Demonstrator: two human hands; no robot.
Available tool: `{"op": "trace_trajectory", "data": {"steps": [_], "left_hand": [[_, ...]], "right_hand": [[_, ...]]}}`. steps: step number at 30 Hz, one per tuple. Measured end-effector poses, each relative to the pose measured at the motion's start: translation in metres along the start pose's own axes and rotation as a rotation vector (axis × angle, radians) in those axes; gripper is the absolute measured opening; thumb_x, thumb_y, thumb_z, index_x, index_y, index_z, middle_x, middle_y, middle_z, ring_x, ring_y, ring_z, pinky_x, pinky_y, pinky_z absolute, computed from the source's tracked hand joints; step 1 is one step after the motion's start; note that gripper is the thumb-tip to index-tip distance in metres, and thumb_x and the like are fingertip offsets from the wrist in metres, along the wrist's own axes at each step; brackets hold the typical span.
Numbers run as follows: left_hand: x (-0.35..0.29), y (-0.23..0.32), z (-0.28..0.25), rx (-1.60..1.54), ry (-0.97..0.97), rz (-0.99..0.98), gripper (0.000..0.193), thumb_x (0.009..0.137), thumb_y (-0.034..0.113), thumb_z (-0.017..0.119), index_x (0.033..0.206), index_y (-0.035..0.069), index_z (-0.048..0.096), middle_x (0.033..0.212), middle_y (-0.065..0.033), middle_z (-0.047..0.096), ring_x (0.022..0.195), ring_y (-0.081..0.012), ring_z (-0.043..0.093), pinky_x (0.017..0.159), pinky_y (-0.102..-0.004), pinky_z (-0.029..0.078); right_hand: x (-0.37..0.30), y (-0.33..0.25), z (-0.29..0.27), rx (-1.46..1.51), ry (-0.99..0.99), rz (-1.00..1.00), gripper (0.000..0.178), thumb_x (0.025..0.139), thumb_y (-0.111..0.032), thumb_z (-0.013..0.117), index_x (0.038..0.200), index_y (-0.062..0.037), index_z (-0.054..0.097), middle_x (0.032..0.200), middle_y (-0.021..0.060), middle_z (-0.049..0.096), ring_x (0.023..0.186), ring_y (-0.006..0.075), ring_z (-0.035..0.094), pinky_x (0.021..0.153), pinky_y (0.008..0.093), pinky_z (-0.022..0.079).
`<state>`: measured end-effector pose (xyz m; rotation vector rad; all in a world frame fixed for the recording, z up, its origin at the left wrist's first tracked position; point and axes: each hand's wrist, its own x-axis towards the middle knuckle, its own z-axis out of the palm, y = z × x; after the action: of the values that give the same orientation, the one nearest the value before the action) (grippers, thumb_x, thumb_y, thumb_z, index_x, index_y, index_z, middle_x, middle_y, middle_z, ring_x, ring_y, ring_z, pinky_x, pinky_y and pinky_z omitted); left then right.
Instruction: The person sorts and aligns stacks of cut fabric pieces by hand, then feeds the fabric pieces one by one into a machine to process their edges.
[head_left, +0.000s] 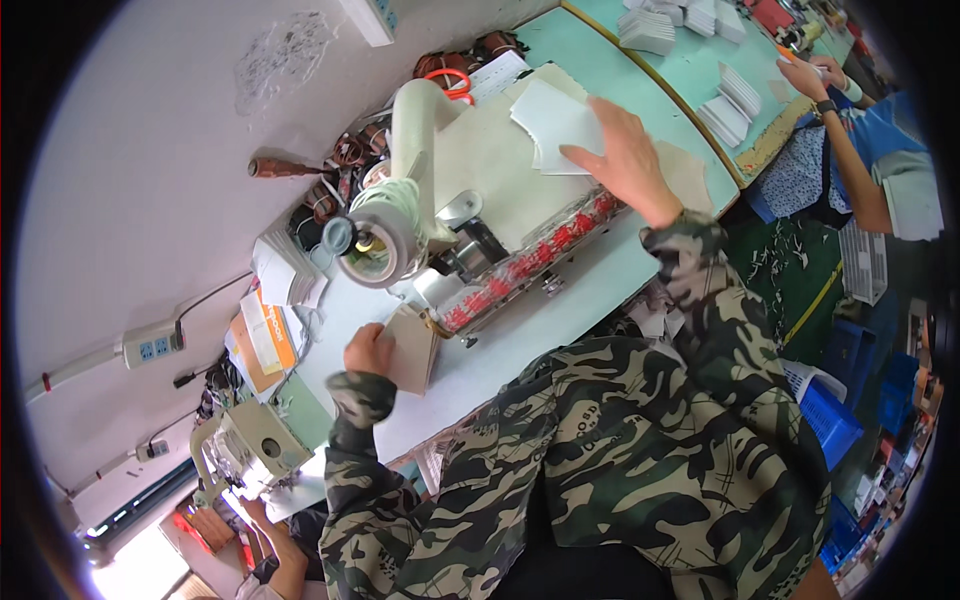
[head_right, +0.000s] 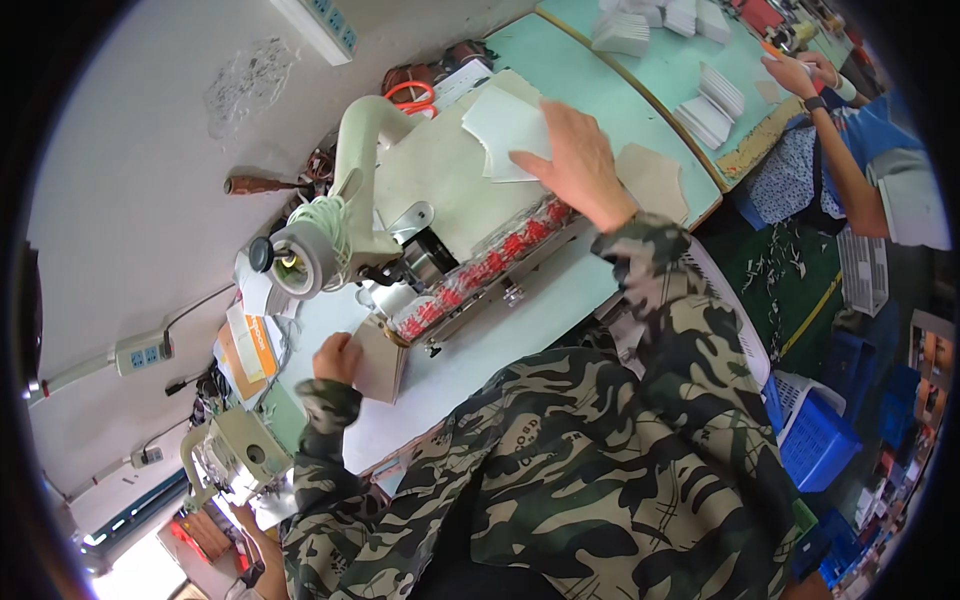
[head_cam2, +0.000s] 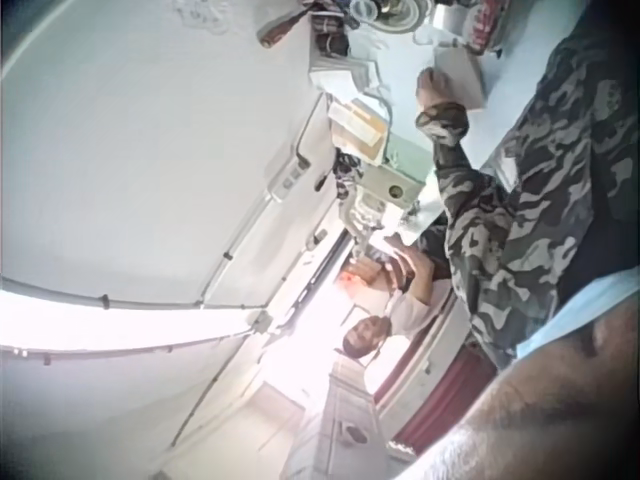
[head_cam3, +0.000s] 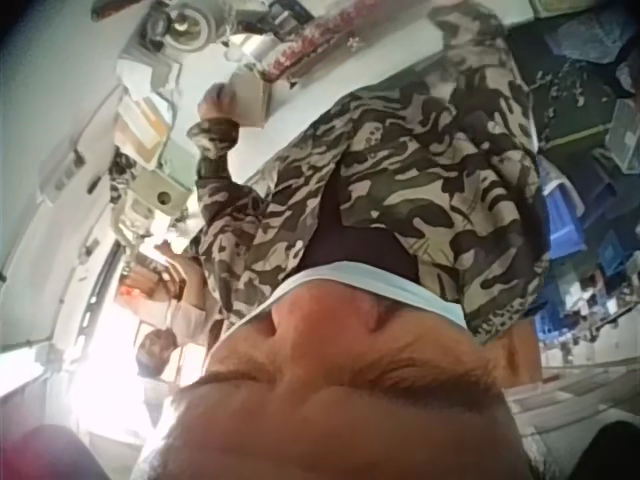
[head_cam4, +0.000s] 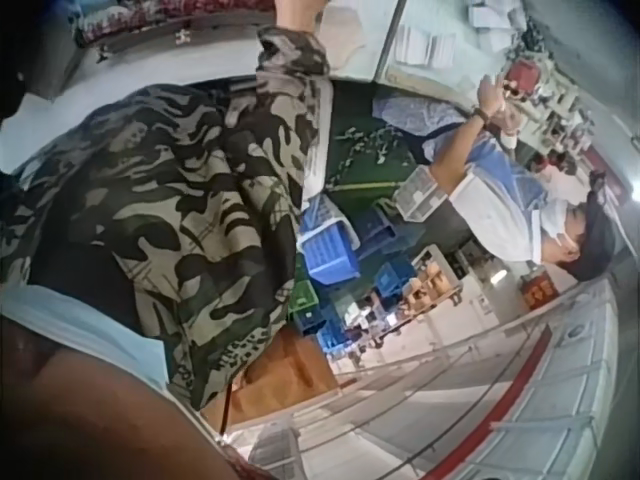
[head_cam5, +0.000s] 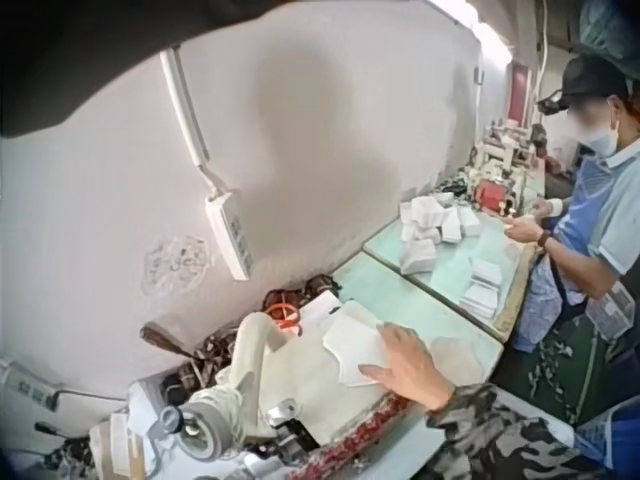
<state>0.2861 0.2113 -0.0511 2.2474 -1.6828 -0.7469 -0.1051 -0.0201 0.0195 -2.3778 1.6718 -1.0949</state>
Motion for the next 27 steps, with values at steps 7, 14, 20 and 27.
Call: {"op": "trace_trajectory", "data": {"steps": [7,14,20,27], "left_hand": [[0.036,0.088,-0.065,-0.506,-0.626,0.255,0.023,0.091,0.018,0.06,0.101,-0.002,0.064,0.076,-0.0022,0.062,0.069,-0.01,0.055,0.064,-0.0275,0.046],[0.058,0.114,-0.021,-0.479,-0.46,0.15,0.028,0.09,0.024,0.059,0.093,-0.004,0.064,0.075,-0.0083,0.063,0.07,-0.0125,0.058,0.063,-0.0296,0.046],[0.054,0.135,-0.025,-0.363,-0.386,0.185,0.031,0.095,0.024,0.053,0.088,-0.005,0.062,0.06,-0.0087,0.061,0.043,-0.0171,0.055,0.044,-0.0288,0.045],[0.03,0.109,-0.034,-0.765,-0.932,0.042,0.028,0.1,0.024,0.047,0.097,-0.001,0.059,0.066,-0.0036,0.061,0.052,-0.0159,0.062,0.044,-0.0224,0.045]], "right_hand": [[-0.034,-0.054,0.001,0.436,-0.331,-0.065,0.035,0.075,-0.016,0.074,0.105,-0.0025,0.063,0.097,0.0135,0.065,0.088,0.0304,0.062,0.077,0.0394,0.048],[-0.038,-0.083,0.017,0.497,-0.623,-0.248,0.03,0.074,-0.021,0.073,0.098,-0.0038,0.065,0.079,0.011,0.064,0.071,0.0274,0.063,0.063,0.039,0.049],[-0.022,-0.085,0.026,0.189,-0.775,-0.448,0.032,0.072,-0.027,0.07,0.094,-0.0045,0.065,0.075,0.0104,0.063,0.072,0.0329,0.062,0.066,0.0458,0.047],[-0.065,-0.091,0.013,0.928,-0.826,0.291,0.018,0.081,-0.019,0.067,0.082,-0.0006,0.065,0.072,0.0133,0.066,0.065,0.0224,0.064,0.062,0.0323,0.049]]}}
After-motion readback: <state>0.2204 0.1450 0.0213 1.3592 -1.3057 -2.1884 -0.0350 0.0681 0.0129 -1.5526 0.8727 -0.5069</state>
